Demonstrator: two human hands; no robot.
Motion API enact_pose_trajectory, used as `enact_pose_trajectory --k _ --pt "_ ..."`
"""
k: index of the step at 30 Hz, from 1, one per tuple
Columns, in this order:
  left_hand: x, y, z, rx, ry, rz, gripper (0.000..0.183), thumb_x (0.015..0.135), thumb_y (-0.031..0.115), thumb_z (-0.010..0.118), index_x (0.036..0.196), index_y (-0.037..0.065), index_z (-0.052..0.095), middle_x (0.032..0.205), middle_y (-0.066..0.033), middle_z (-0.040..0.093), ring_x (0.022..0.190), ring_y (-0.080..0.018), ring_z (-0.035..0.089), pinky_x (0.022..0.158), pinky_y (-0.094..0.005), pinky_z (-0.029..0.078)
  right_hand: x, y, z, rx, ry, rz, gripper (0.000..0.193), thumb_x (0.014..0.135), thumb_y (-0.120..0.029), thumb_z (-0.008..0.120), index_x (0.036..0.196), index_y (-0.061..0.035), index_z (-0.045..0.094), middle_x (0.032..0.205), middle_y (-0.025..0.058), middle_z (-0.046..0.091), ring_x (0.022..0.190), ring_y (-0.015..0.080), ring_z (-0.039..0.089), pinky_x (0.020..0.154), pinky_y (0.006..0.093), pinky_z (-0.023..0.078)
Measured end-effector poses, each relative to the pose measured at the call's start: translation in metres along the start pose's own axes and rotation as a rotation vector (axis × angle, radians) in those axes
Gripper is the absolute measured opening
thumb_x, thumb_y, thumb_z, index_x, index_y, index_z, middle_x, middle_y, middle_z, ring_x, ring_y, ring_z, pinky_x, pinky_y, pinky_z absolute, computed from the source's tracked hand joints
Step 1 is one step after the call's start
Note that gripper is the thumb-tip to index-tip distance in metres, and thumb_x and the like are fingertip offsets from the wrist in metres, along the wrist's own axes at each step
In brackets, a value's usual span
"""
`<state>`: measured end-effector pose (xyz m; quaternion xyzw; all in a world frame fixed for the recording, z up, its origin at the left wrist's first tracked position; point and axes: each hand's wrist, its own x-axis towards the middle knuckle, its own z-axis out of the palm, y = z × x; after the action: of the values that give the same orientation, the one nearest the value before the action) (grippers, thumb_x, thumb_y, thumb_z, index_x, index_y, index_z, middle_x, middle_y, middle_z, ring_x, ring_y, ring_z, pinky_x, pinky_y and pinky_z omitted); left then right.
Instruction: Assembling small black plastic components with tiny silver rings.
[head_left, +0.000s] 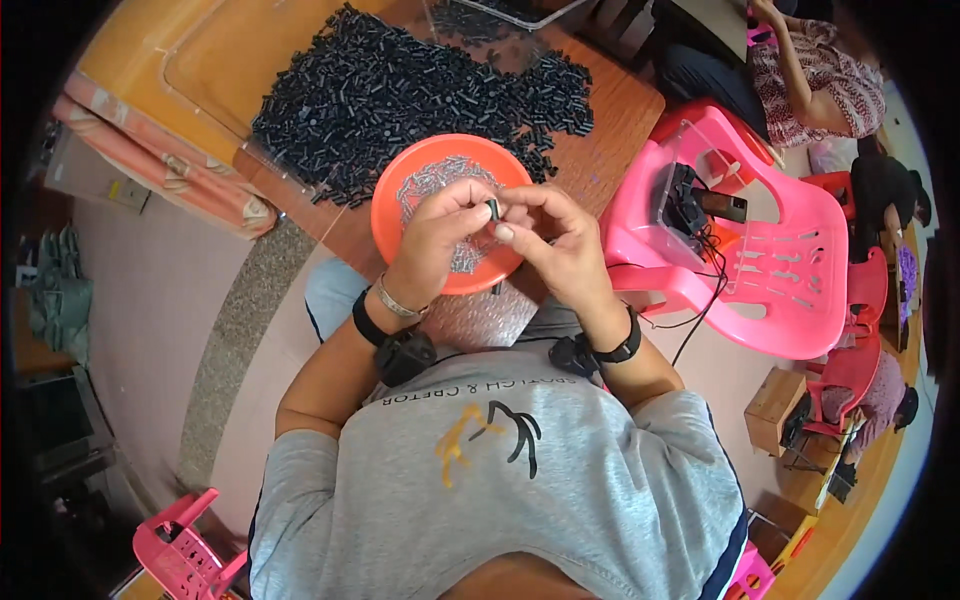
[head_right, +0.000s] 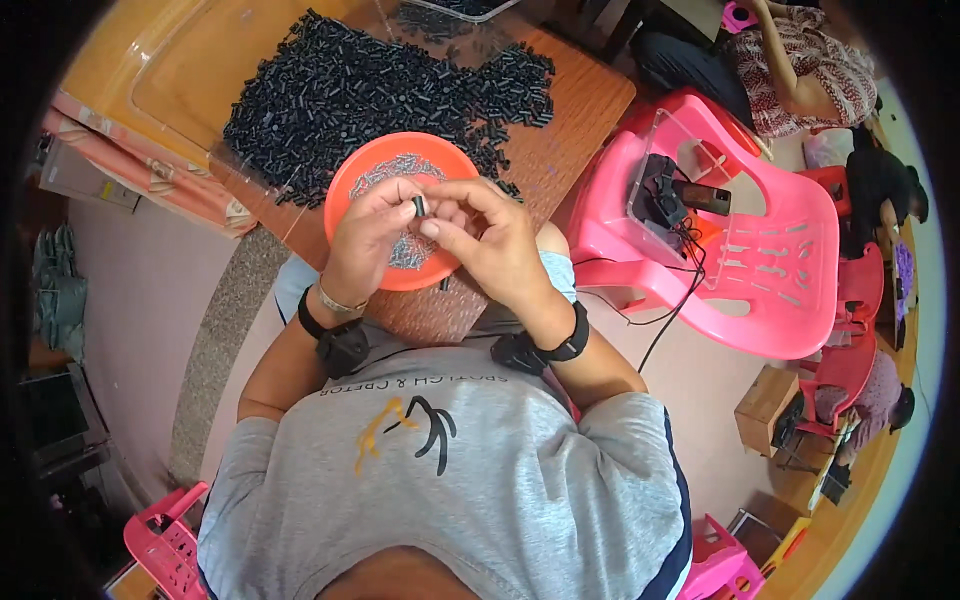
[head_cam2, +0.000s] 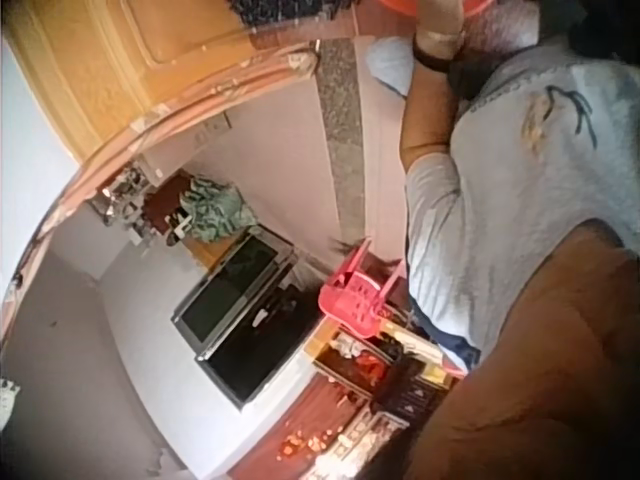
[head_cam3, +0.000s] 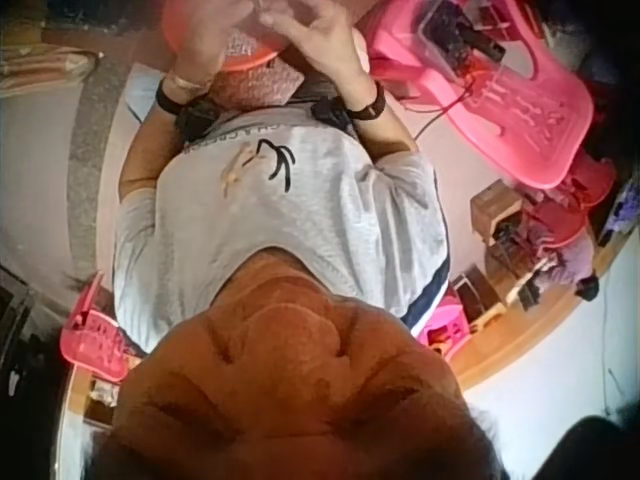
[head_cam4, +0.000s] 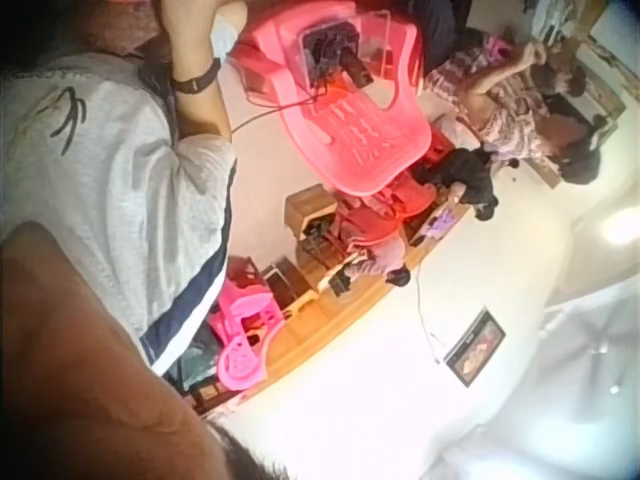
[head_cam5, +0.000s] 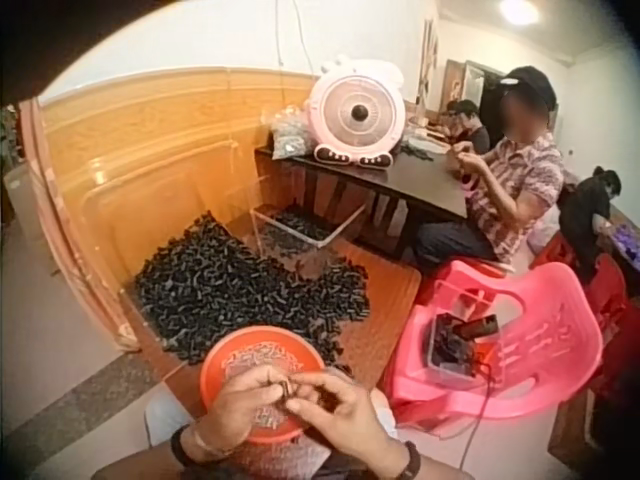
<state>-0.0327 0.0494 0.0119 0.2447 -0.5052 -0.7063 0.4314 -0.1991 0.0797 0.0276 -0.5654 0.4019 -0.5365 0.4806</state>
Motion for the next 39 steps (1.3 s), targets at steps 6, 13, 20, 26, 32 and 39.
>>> enact_pose_trajectory --k 6,13,20,26,32,39 --pt "-0.001 0.005 0.002 -0.112 -0.045 -0.074 0.024 0.092 0.021 0.044 0.1 0.002 0.057 0.092 -0.0022 0.058 0.082 -0.0076 0.053 0.074 -0.0232 0.043 0.006 -0.006 0.0 -0.406 -0.009 -0.255 0.029 0.072 -0.003 0.072 0.101 -0.0045 0.068 0.083 0.0044 0.059 0.073 0.0125 0.056 0.062 0.0237 0.046" --pt "-0.003 -0.005 -0.007 -0.096 -0.035 -0.127 0.024 0.092 0.021 0.045 0.099 0.003 0.057 0.091 -0.0021 0.057 0.083 -0.0077 0.054 0.072 -0.0226 0.044 0.009 -0.006 0.0 -0.561 -0.024 -0.35 0.029 0.07 -0.002 0.073 0.098 -0.0042 0.068 0.083 0.0069 0.061 0.073 0.0153 0.058 0.061 0.0259 0.047" --pt "-0.005 -0.006 -0.008 -0.098 -0.012 -0.151 0.02 0.092 0.02 0.046 0.096 0.004 0.057 0.091 -0.0015 0.057 0.081 -0.0074 0.054 0.071 -0.0224 0.045 0.011 -0.011 0.001 -0.718 -0.052 -0.373 0.025 0.069 -0.007 0.072 0.093 -0.0067 0.067 0.083 0.0072 0.061 0.076 0.0227 0.063 0.065 0.0318 0.051" --pt "-0.008 -0.007 -0.007 -0.188 0.011 -0.156 0.019 0.092 0.019 0.045 0.095 0.004 0.057 0.091 -0.0013 0.058 0.08 -0.0076 0.056 0.071 -0.0222 0.045 0.01 -0.007 0.003 -0.587 -0.065 -0.303 0.025 0.068 -0.004 0.071 0.093 -0.0059 0.067 0.082 0.0072 0.061 0.076 0.0216 0.063 0.066 0.0305 0.051" --pt "-0.013 -0.005 -0.008 -0.179 0.029 -0.163 0.02 0.092 0.019 0.045 0.093 0.004 0.059 0.09 -0.0016 0.059 0.08 -0.0078 0.056 0.07 -0.0222 0.045 0.009 -0.008 0.007 -0.581 -0.076 -0.317 0.029 0.069 -0.001 0.072 0.097 -0.0057 0.068 0.084 0.0056 0.062 0.076 0.0157 0.06 0.062 0.0254 0.047" --pt "-0.015 -0.006 -0.009 -0.156 0.043 -0.142 0.021 0.091 0.021 0.046 0.092 0.004 0.059 0.087 -0.0018 0.058 0.08 -0.0085 0.056 0.071 -0.0234 0.045 0.011 -0.008 0.007 -0.598 -0.095 -0.323 0.025 0.068 -0.005 0.072 0.093 -0.0059 0.068 0.084 0.0072 0.062 0.077 0.0207 0.062 0.067 0.0303 0.05"
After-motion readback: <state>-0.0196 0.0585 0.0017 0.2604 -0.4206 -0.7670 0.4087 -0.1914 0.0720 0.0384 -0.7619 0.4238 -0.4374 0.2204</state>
